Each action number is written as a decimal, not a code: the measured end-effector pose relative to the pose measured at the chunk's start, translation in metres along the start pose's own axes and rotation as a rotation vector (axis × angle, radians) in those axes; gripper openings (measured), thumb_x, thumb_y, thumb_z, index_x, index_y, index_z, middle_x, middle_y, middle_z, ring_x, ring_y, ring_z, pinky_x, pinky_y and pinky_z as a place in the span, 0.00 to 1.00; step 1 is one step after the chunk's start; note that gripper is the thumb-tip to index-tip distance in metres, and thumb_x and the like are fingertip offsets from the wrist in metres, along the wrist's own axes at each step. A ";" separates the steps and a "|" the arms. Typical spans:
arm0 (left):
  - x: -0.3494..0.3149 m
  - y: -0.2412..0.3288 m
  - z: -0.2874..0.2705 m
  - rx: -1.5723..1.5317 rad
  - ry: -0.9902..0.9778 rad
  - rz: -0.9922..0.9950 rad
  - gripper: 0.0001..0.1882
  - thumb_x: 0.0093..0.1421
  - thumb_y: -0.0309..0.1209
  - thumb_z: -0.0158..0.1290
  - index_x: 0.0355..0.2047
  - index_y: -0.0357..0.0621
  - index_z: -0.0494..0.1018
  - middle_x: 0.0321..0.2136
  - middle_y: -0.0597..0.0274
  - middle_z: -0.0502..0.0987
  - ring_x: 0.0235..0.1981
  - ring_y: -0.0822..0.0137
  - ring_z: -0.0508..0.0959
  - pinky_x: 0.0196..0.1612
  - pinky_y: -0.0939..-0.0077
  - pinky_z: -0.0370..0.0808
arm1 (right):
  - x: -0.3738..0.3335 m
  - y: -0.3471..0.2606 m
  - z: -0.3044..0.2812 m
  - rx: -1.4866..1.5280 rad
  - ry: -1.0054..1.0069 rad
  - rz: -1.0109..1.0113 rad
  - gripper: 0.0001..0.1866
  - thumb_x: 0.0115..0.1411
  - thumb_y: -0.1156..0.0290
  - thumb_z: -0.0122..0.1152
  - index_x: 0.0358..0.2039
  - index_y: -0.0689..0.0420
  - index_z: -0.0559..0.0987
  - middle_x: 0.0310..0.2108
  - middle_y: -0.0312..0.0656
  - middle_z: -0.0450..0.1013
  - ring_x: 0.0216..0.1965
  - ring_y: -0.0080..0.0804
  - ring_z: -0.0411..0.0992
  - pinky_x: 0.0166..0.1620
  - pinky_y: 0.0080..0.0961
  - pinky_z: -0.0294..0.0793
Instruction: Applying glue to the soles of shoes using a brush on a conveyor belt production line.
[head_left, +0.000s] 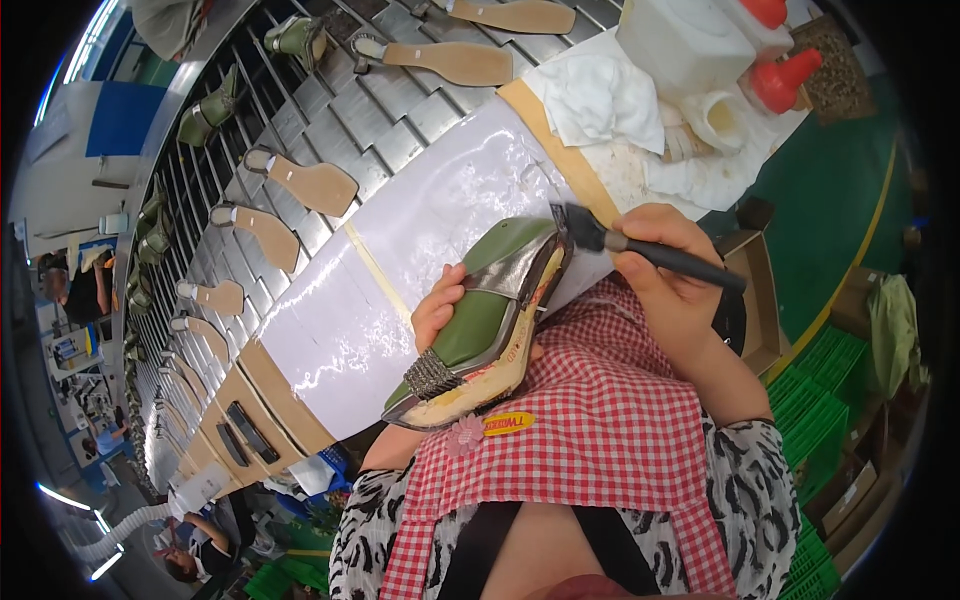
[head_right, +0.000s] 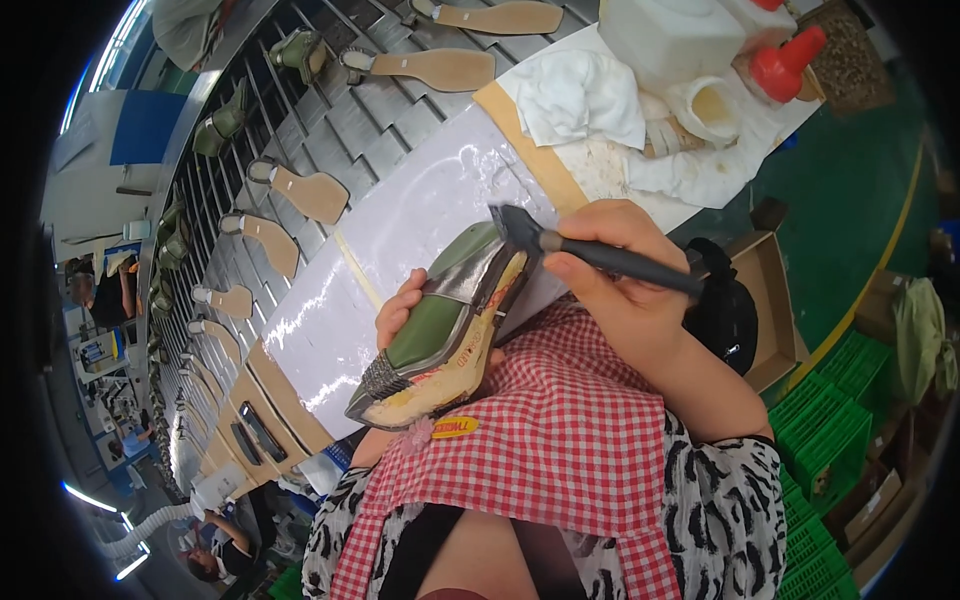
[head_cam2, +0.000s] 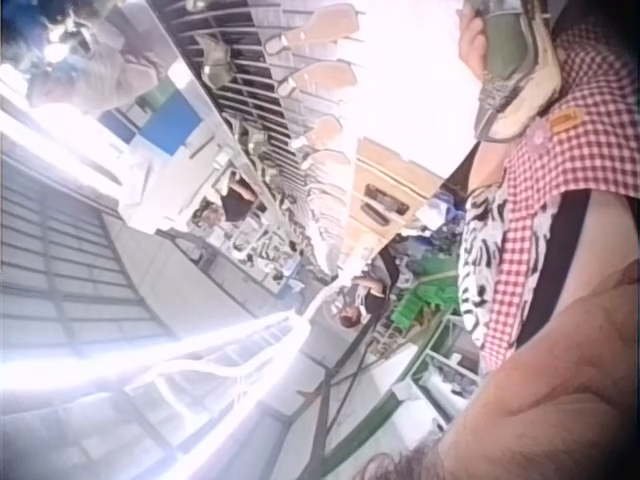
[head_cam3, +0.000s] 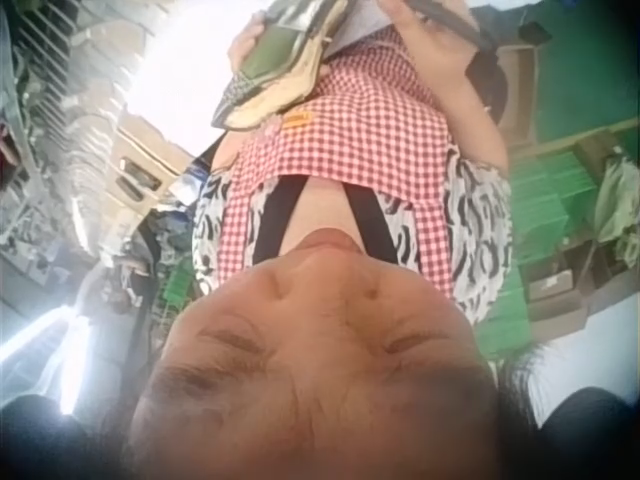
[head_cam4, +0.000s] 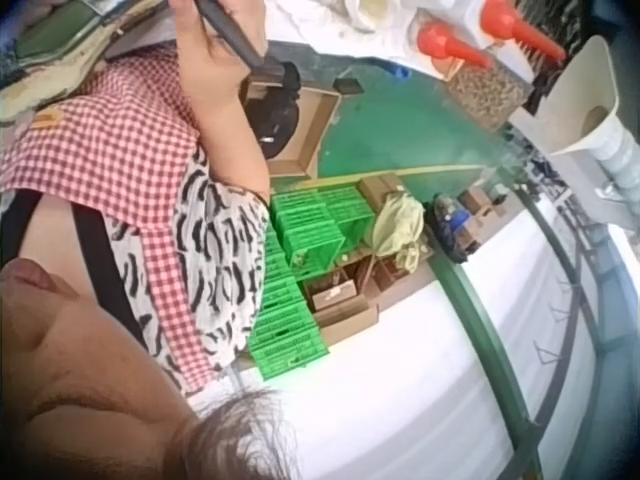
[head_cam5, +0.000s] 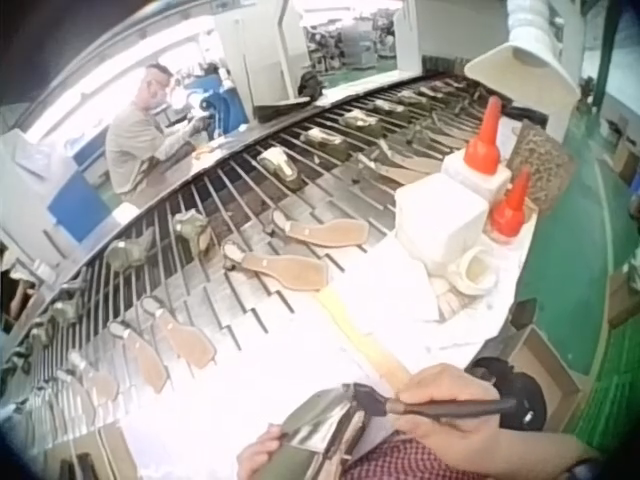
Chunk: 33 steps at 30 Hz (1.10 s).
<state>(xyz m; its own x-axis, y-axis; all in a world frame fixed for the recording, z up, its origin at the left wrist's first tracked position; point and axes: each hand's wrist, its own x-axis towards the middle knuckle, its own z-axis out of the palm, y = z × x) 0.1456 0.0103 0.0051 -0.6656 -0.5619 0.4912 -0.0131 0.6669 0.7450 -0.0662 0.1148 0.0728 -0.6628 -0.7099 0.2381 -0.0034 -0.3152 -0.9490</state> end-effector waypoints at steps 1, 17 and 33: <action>-0.002 0.001 -0.002 0.002 -0.001 -0.003 0.61 0.38 0.49 0.70 0.63 0.45 0.42 0.55 0.53 0.55 0.63 0.60 0.55 0.63 0.75 0.55 | 0.001 -0.003 0.000 -0.215 -0.068 0.000 0.14 0.52 0.84 0.61 0.40 0.62 0.75 0.35 0.44 0.74 0.37 0.27 0.72 0.41 0.20 0.70; -0.007 0.007 -0.005 0.014 -0.041 -0.021 0.62 0.36 0.49 0.71 0.62 0.44 0.42 0.54 0.52 0.56 0.63 0.58 0.55 0.64 0.71 0.53 | 0.016 0.010 0.027 -0.803 -0.500 -0.010 0.27 0.46 0.64 0.69 0.47 0.57 0.73 0.45 0.55 0.69 0.50 0.51 0.65 0.51 0.37 0.65; 0.016 0.005 -0.007 -0.572 0.230 -0.288 0.52 0.41 0.44 0.70 0.60 0.44 0.50 0.54 0.55 0.61 0.59 0.55 0.62 0.61 0.58 0.60 | 0.005 -0.014 -0.008 -0.539 -0.097 -0.186 0.13 0.51 0.84 0.62 0.38 0.60 0.75 0.29 0.44 0.75 0.26 0.29 0.75 0.31 0.20 0.73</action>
<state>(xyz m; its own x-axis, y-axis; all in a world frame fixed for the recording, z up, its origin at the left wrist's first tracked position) 0.1406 0.0010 0.0197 -0.5184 -0.8100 0.2741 0.2729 0.1471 0.9507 -0.0750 0.1205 0.0854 -0.5430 -0.7359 0.4046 -0.5109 -0.0929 -0.8546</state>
